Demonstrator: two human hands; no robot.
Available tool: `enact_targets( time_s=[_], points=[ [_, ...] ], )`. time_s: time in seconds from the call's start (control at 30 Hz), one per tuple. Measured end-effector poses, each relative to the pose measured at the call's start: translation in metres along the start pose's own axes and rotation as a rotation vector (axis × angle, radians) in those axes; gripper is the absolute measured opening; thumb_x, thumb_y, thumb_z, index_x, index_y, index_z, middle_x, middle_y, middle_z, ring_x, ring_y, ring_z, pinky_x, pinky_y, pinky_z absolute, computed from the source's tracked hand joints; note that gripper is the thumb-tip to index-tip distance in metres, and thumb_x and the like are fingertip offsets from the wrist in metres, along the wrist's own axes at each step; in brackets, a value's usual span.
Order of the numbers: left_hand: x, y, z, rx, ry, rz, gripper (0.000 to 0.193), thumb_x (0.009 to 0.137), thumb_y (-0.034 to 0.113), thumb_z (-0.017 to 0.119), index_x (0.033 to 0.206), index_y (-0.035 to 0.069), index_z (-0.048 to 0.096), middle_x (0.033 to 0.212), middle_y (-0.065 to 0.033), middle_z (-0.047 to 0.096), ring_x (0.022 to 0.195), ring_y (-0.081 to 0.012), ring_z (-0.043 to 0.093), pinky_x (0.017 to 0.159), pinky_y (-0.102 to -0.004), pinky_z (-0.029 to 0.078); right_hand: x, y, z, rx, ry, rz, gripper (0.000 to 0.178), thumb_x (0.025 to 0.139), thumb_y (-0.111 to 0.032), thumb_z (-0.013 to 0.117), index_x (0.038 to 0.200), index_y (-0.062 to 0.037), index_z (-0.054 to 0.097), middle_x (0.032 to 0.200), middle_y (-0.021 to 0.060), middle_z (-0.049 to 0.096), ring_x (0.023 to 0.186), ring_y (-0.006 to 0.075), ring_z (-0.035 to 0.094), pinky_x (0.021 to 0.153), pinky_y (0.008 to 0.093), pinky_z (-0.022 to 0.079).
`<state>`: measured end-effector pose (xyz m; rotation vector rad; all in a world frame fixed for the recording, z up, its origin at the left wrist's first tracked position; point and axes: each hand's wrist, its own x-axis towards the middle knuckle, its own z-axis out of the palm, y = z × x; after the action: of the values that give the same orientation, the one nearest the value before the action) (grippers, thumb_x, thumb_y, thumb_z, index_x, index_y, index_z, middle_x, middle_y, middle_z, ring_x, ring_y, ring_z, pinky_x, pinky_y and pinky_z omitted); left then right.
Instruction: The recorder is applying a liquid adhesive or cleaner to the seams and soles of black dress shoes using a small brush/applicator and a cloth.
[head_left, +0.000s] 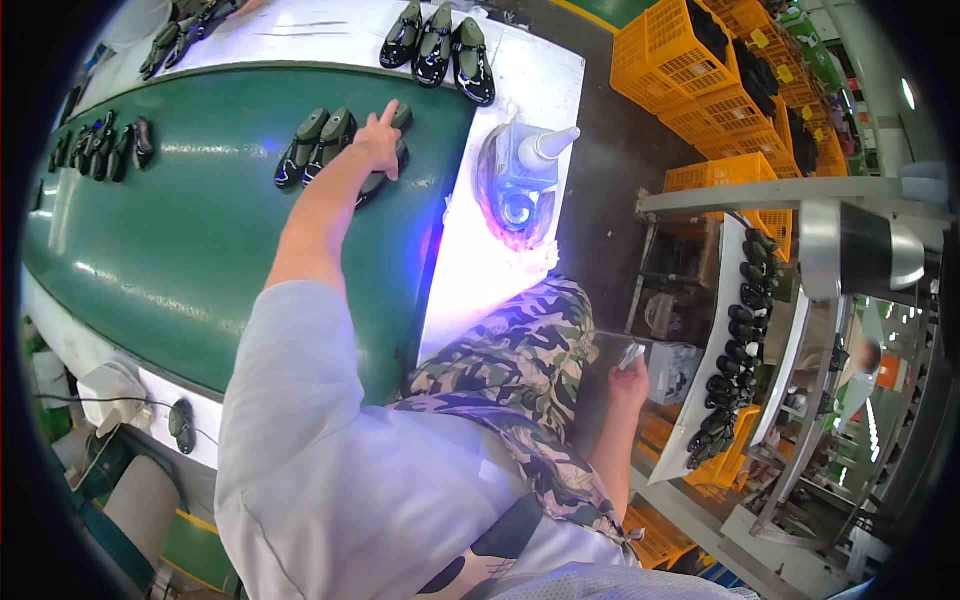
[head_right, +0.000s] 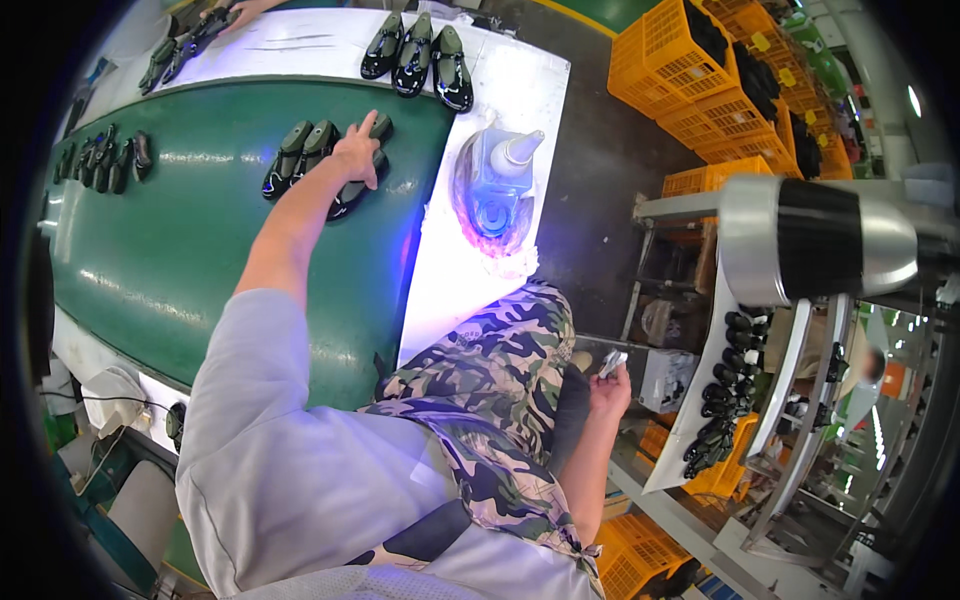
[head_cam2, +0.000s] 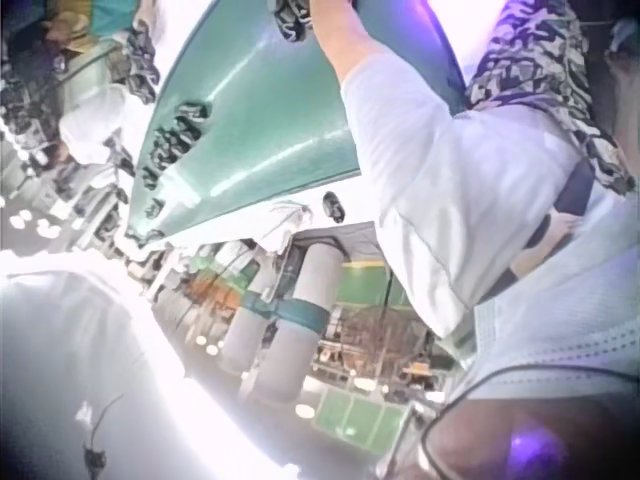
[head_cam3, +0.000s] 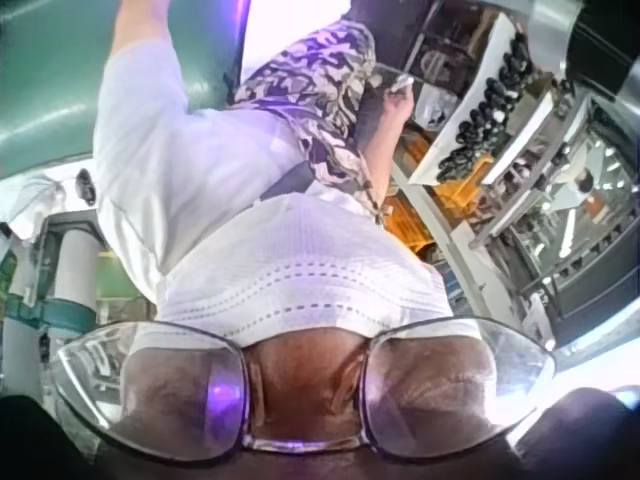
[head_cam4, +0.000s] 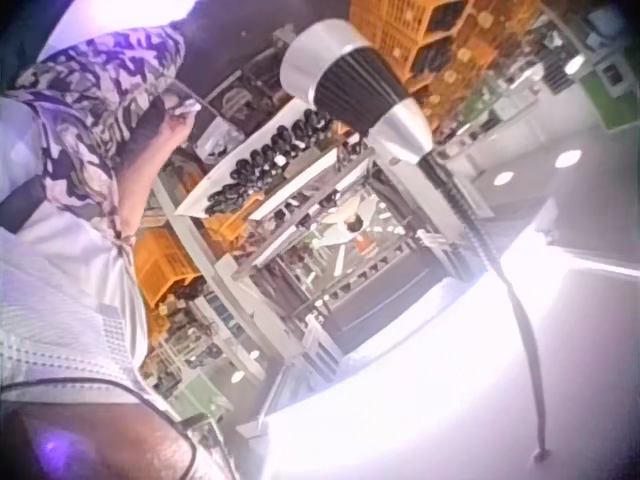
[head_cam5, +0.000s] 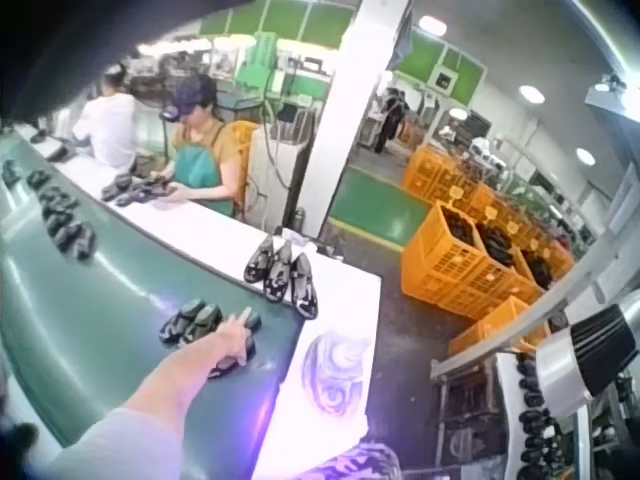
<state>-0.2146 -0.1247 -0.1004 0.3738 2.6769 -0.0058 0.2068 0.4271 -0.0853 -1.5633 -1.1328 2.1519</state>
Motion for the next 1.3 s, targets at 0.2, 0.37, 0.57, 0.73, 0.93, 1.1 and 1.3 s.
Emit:
enact_targets(
  time_s=[0.2, 0.37, 0.57, 0.73, 0.93, 1.1, 1.3],
  points=[
    [0.002, -0.009, -0.001, -0.049, -0.034, -0.075, 0.075, 0.057, 0.023, 0.087, 0.126, 0.008, 0.062, 0.158, -0.0154, 0.013, 0.129, -0.0381, 0.045, 0.102, -0.0433, 0.05, 0.006, -0.019, 0.099, -0.046, -0.198, -0.102, 0.015, 0.092, -0.023, 0.065, 0.104, -0.0131, 0.062, 0.096, 0.0036, 0.067, 0.084, 0.0206, 0.062, 0.065, 0.0375, 0.046],
    [-0.022, -0.071, 0.014, 0.022, 0.005, -0.101, 0.073, 0.053, 0.012, 0.085, 0.122, 0.008, 0.063, 0.157, -0.0133, 0.017, 0.129, -0.0375, 0.045, 0.101, -0.0435, 0.05, -0.011, -0.014, 0.195, -0.278, -0.368, -0.219, 0.01, 0.09, -0.014, 0.068, 0.093, -0.0093, 0.06, 0.089, 0.0047, 0.065, 0.08, 0.019, 0.062, 0.066, 0.036, 0.048],
    [-0.065, -0.166, 0.054, 0.081, 0.04, -0.195, 0.049, 0.065, -0.01, 0.07, 0.112, 0.003, 0.064, 0.161, -0.0137, 0.008, 0.128, -0.0377, 0.048, 0.099, -0.0438, 0.053, -0.009, 0.031, 0.276, -0.645, -0.487, -0.476, 0.016, 0.083, -0.007, 0.075, 0.089, -0.0045, 0.061, 0.077, 0.0003, 0.06, 0.065, 0.0102, 0.057, 0.059, 0.0244, 0.048],
    [-0.128, -0.177, 0.1, 0.134, -0.087, 0.096, 0.011, 0.082, 0.004, 0.06, 0.091, 0.001, 0.065, 0.152, -0.0162, 0.032, 0.113, -0.0367, 0.058, 0.092, -0.0452, 0.053, -0.005, 0.062, 0.316, -1.061, -0.517, -0.89, 0.015, 0.078, -0.008, 0.076, 0.082, -0.0018, 0.063, 0.075, 0.002, 0.062, 0.068, 0.0145, 0.061, 0.064, 0.031, 0.05],
    [-0.234, -0.121, 0.103, 0.173, -0.372, 0.511, 0.03, 0.072, 0.02, 0.073, 0.094, 0.002, 0.065, 0.141, -0.0183, 0.048, 0.126, -0.0363, 0.047, 0.112, -0.0514, 0.031, -0.012, 0.068, 0.341, -1.512, -0.567, -1.473, 0.009, 0.073, -0.013, 0.074, 0.079, -0.0107, 0.067, 0.084, 0.0089, 0.065, 0.082, 0.0298, 0.063, 0.074, 0.0443, 0.047],
    [-0.262, -0.103, 0.141, -0.093, 0.258, -0.233, 0.086, 0.072, 0.038, 0.08, 0.14, 0.002, 0.041, 0.151, -0.0196, 0.036, 0.14, -0.039, 0.033, 0.115, -0.0539, 0.027, -0.018, 0.078, 0.349, -1.606, -0.588, -1.511, 0.01, 0.072, -0.011, 0.073, 0.079, -0.012, 0.066, 0.086, 0.0067, 0.064, 0.089, 0.0287, 0.061, 0.079, 0.0432, 0.044],
    [-0.248, -0.12, 0.164, -0.451, 0.104, -0.772, 0.084, 0.068, 0.041, 0.084, 0.127, -0.007, 0.05, 0.129, -0.0285, 0.054, 0.117, -0.0398, 0.058, 0.097, -0.044, 0.049, -0.028, 0.073, 0.351, -1.55, -0.615, -1.582, 0.013, 0.069, -0.009, 0.073, 0.079, -0.0118, 0.066, 0.087, 0.006, 0.065, 0.092, 0.0275, 0.061, 0.082, 0.0422, 0.042]
  ],
)
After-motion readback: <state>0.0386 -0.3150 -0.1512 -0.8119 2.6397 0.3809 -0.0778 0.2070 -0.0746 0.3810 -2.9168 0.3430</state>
